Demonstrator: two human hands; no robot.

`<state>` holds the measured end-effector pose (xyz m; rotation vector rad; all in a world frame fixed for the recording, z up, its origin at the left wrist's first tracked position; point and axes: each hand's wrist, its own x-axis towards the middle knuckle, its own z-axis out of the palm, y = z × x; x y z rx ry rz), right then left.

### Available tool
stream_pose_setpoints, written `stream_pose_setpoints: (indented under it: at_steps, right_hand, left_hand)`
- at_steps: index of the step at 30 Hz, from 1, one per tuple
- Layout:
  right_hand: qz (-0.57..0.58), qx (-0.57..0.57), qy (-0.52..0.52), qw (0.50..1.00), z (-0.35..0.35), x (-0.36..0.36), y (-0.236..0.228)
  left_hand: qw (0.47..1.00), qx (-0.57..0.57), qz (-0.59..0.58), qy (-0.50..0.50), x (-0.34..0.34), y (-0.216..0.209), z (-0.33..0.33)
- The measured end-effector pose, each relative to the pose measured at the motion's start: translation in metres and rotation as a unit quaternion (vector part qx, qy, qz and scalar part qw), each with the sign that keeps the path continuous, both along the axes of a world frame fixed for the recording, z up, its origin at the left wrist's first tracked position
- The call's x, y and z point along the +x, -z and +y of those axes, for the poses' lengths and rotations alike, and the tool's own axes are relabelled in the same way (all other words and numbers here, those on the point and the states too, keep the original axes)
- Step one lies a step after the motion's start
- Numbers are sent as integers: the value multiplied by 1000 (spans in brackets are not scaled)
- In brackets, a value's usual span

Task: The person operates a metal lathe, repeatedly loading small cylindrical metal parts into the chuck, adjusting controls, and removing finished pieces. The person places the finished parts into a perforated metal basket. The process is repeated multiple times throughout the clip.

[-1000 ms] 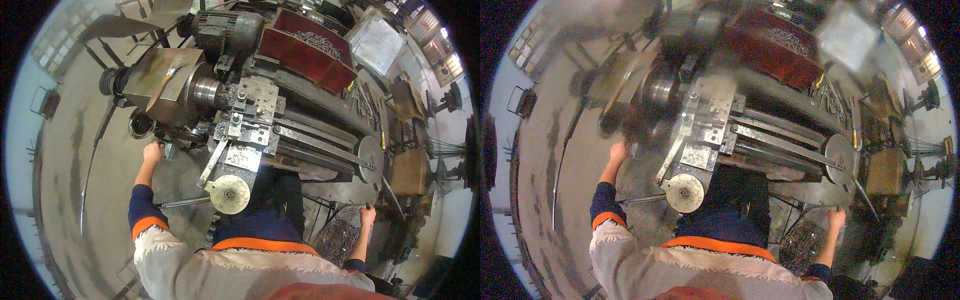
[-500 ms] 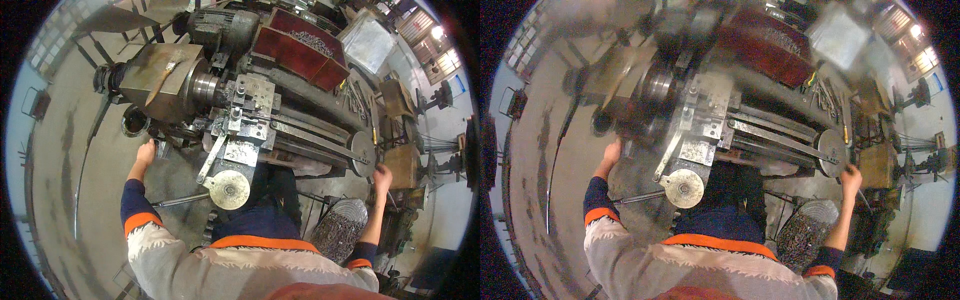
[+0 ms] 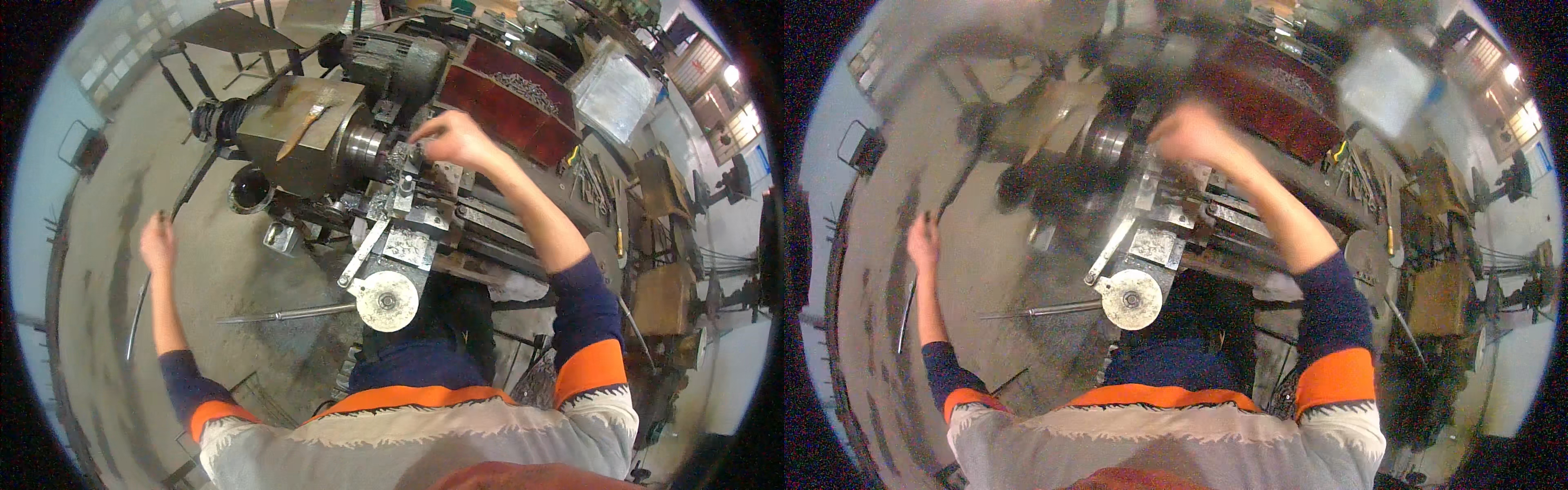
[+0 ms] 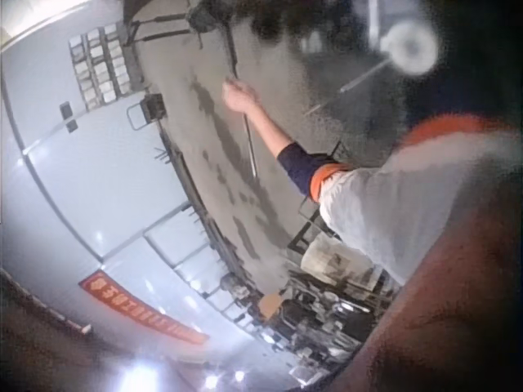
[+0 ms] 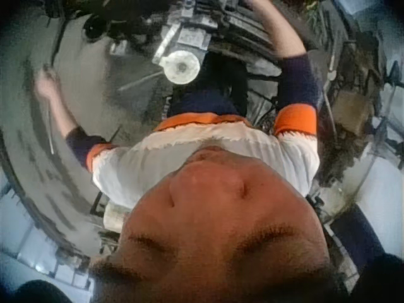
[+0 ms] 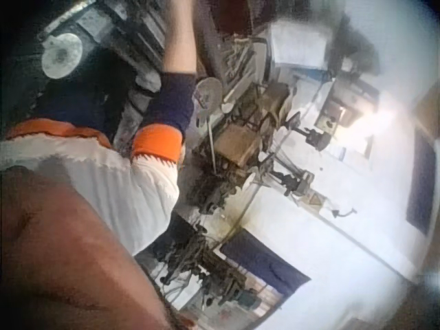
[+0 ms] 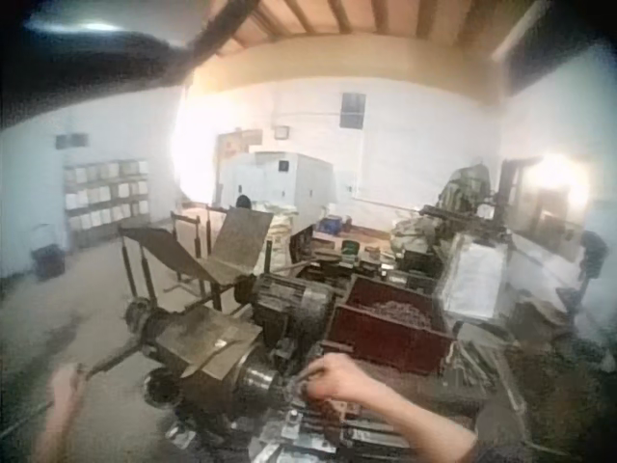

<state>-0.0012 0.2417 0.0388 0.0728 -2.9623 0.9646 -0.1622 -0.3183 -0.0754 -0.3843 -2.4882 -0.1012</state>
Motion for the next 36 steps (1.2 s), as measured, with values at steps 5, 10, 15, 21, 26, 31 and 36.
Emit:
stream_pose_setpoints:
  at_steps: [5, 10, 15, 21, 26, 31, 36]
  right_hand:
    - [-70, 92, -18, 993, -30, -63, 35]
    - [-58, 126, 17, 990, -44, -61, 32]
    - [-38, 139, 2, 990, -47, -62, 34]
    - [-63, 137, -1, 989, -47, -57, 27]
    - [20, 80, -36, 996, -29, -35, 3]
    - [261, -109, -239, 929, -47, 23, -7]
    - [283, -129, -162, 937, -64, 67, 5]
  left_hand:
    - [959, 40, -156, -233, 27, 39, -86]
    - [940, 90, -195, -266, 115, 0, 0]
    - [914, 132, -251, -291, 135, 6, 19]
    - [943, 77, -214, -241, 145, -1, 43]
    - [986, -81, -149, -5, 152, -55, 83]
    - [681, 497, -400, 361, 157, -104, 202]
    - [451, 576, -536, 421, 167, -96, 320]
